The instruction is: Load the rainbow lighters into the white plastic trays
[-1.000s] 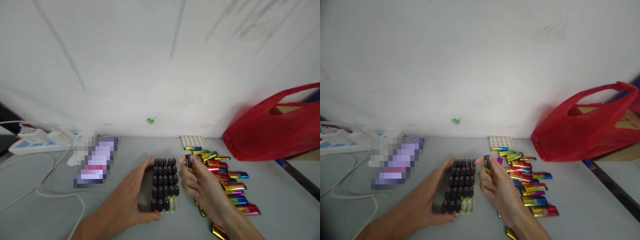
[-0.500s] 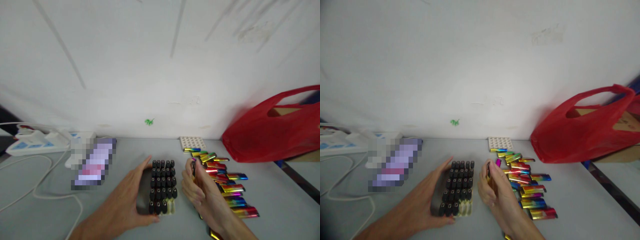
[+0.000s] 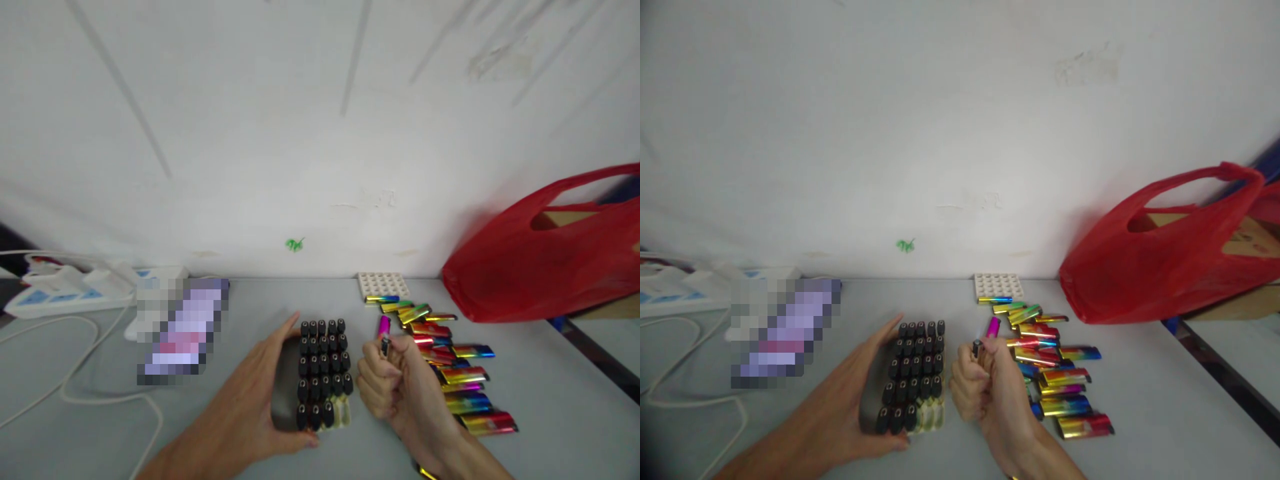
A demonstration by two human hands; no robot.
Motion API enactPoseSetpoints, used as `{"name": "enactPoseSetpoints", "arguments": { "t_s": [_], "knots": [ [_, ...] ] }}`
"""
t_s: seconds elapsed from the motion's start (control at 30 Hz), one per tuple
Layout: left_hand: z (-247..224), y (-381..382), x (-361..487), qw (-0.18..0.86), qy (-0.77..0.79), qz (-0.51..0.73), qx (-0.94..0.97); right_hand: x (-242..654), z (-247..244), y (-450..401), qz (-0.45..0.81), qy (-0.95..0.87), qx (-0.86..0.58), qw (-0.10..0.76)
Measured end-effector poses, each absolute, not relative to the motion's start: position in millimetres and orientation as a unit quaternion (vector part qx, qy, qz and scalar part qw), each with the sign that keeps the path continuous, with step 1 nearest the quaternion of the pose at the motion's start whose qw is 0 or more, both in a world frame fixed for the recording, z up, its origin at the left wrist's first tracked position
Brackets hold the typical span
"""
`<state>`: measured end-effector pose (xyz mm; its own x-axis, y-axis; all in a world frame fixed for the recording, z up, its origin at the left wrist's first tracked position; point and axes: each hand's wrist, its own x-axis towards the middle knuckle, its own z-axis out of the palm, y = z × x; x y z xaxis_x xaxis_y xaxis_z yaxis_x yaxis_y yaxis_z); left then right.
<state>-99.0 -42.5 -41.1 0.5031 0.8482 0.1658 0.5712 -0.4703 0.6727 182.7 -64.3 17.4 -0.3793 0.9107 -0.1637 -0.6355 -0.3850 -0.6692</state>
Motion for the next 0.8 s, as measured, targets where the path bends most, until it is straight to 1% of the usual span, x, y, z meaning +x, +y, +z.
{"name": "enactPoseSetpoints", "arguments": {
  "t_s": [0.13,0.3,0.37,0.47,0.53,0.6,0.7,0.8],
  "knots": [
    [-42,-42,-100,0.273,0.428,0.257,0.822,183,20,-62,0.787,-0.247,-0.267,0.499],
    [-42,-41,-100,0.269,0.431,0.254,0.823,178,23,-62,0.74,-0.237,-0.331,0.535],
    [-40,-41,-99,0.272,0.433,0.254,0.821,175,24,-64,0.707,-0.272,-0.349,0.552],
    [-37,-42,-97,0.276,0.438,0.254,0.817,175,24,-68,0.607,-0.381,-0.402,0.569],
    [-36,-42,-96,0.28,0.437,0.25,0.817,178,25,-69,0.543,-0.453,-0.445,0.55],
    [-37,-42,-96,0.282,0.432,0.247,0.82,183,27,-68,0.521,-0.498,-0.459,0.52],
    [-40,-41,-98,0.278,0.427,0.258,0.821,191,28,-66,0.533,-0.536,-0.437,0.487],
    [-42,-41,-99,0.279,0.424,0.263,0.82,200,27,-65,0.575,-0.559,-0.402,0.442]
  ]
}}
